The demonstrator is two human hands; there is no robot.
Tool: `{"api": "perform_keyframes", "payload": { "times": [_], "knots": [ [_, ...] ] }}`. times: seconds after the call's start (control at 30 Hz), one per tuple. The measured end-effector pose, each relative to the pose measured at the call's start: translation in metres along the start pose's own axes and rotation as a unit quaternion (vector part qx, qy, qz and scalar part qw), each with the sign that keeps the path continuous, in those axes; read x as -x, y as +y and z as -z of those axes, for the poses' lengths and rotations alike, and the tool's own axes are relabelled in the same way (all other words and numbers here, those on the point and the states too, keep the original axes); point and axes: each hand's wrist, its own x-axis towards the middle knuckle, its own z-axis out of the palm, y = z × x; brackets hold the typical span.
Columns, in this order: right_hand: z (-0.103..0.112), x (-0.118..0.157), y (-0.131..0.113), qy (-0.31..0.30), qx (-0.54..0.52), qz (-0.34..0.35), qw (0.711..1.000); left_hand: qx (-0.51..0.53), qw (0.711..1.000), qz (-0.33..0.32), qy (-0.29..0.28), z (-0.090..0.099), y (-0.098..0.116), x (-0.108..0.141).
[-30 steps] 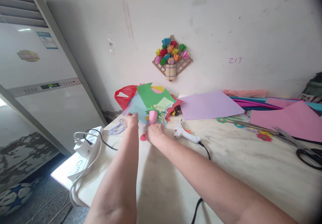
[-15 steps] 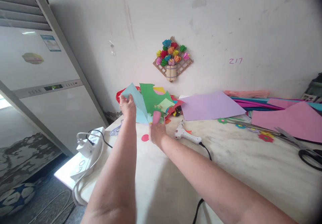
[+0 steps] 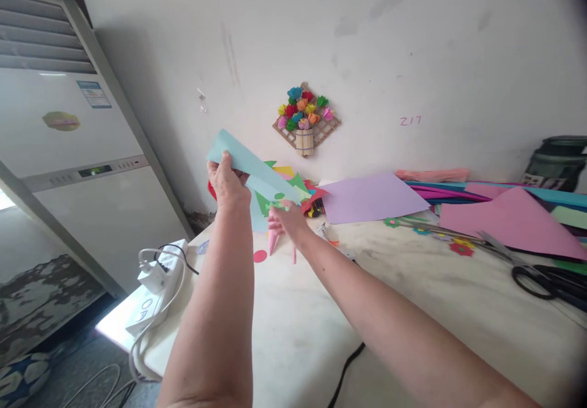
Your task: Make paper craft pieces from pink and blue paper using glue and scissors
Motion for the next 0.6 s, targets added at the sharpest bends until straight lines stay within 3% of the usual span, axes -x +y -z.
{"api": "perform_keyframes", "payload": {
  "times": [0.07,0.17,0.23,0.3,0.47,0.6],
  "knots": [
    [0.025,0.003,-0.001,-0.021,-0.191,0.019,0.981,0.029,0.999,0.022,-0.018,-0.014,-0.001,0.011],
    [0.071,0.014,0.0,0.036,-0.301,0.091,0.949,0.065,0.996,0.048,-0.044,-0.035,-0.006,0.034],
    [0.104,0.025,0.002,0.125,-0.321,0.087,0.935,0.084,0.993,0.059,-0.055,-0.048,-0.01,0.055],
    [0.136,0.038,0.004,0.173,-0.335,0.078,0.923,0.101,0.99,0.085,-0.055,-0.061,-0.014,0.079],
    [0.207,0.072,0.019,0.209,-0.301,0.08,0.927,0.1,0.955,0.269,-0.071,-0.081,-0.035,0.144],
    [0.256,0.108,0.044,0.231,-0.272,0.08,0.931,0.034,0.939,0.342,-0.009,-0.083,-0.061,0.186]
  ]
}}
